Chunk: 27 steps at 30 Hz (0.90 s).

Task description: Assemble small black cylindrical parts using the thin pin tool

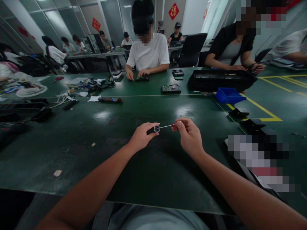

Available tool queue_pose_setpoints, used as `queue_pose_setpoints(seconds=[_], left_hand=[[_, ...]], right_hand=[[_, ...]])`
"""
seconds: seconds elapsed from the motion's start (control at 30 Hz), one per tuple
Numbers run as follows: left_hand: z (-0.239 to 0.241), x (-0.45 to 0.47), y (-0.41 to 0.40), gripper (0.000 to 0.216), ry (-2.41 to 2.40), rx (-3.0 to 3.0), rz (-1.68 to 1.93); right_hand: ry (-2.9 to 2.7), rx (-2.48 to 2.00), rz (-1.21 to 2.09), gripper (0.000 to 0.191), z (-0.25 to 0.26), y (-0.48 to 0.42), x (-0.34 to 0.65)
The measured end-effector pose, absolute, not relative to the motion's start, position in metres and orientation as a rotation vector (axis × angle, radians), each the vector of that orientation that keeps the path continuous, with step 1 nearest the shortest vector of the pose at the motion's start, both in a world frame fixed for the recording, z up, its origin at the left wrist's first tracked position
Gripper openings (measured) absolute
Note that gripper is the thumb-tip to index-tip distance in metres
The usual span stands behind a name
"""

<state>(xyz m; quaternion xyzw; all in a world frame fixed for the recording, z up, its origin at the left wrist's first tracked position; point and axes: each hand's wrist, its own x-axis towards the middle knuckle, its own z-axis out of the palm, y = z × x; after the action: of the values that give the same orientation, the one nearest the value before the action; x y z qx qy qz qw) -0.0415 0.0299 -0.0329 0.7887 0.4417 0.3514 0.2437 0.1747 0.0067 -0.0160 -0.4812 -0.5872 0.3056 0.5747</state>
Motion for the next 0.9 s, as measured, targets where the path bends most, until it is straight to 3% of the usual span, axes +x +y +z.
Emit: queue_pose_setpoints(seconds=[0.23,0.47,0.67,0.9], left_hand=[[-0.035,-0.045,0.032,0.042,1.231,2.210,0.965],[-0.031,-0.046,0.031,0.040,1.286,2.244,0.912],[-0.030,-0.045,0.032,0.040,1.288,2.266,0.898],[-0.032,-0.045,0.032,0.041,1.301,2.266,0.902]], right_hand=[[-1.558,-1.348,0.435,0.036,-0.005,-0.001,0.177],[-1.650,-1.199,0.497,0.013,-0.008,0.000,0.176],[-1.650,-1.308,0.540,0.032,-0.011,0.001,0.176],[-1.670,-1.236,0.585,0.026,-0.012,0.001,0.176]])
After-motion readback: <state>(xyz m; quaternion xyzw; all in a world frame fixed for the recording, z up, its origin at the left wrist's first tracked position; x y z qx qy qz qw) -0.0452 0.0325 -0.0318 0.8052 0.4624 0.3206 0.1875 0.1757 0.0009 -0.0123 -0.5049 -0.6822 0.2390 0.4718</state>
